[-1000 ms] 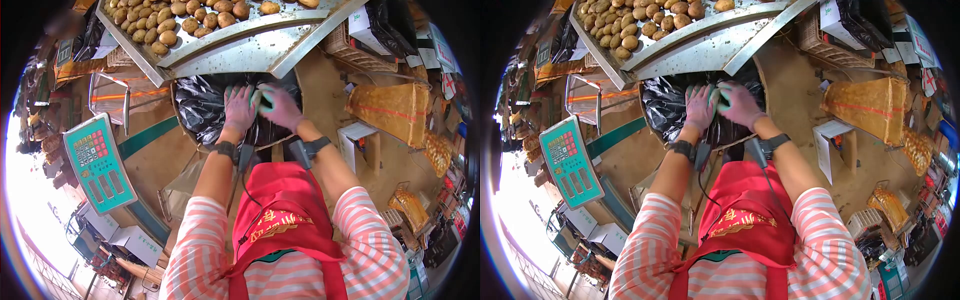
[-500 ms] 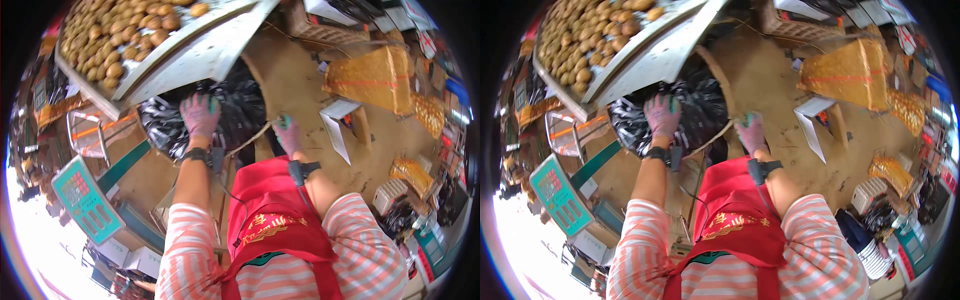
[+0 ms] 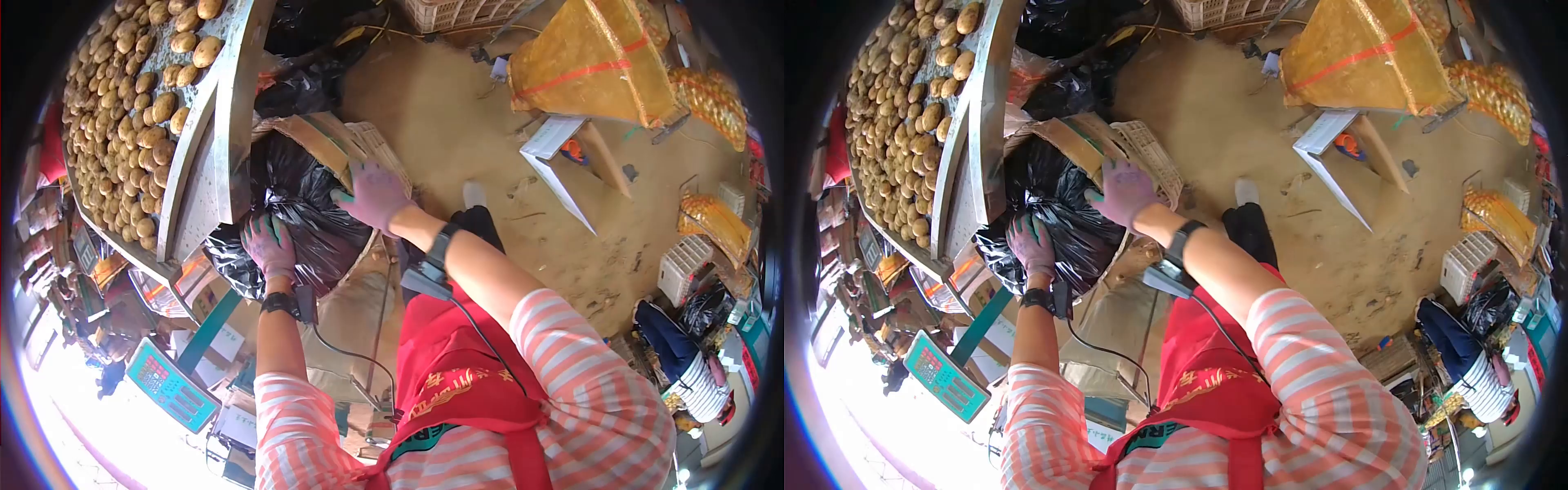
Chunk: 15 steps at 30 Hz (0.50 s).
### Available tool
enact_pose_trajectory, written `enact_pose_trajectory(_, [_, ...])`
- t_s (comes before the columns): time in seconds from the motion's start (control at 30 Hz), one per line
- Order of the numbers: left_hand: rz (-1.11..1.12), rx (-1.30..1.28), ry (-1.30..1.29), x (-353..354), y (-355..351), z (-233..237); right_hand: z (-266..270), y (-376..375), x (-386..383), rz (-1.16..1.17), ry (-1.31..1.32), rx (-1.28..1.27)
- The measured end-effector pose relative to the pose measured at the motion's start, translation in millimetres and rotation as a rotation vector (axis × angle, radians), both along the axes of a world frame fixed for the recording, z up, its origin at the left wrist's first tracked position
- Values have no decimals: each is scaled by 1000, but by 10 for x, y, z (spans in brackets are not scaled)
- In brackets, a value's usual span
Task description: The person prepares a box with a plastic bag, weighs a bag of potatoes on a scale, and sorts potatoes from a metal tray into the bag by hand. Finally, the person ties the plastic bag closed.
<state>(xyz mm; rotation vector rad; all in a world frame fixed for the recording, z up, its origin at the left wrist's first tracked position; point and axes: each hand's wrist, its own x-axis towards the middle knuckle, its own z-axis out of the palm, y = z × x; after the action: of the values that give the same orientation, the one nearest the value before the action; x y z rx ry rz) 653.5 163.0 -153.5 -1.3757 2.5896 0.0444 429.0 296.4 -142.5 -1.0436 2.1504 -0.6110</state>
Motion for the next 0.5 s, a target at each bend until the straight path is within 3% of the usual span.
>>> enact_pose_trajectory(0.3, [-18,-17,112,-48,18,75,-50,-650,-130,343,176,407])
enact_pose_trajectory(0.5, [-73,15,160,32,49,144,43,-419,3,269,378,277])
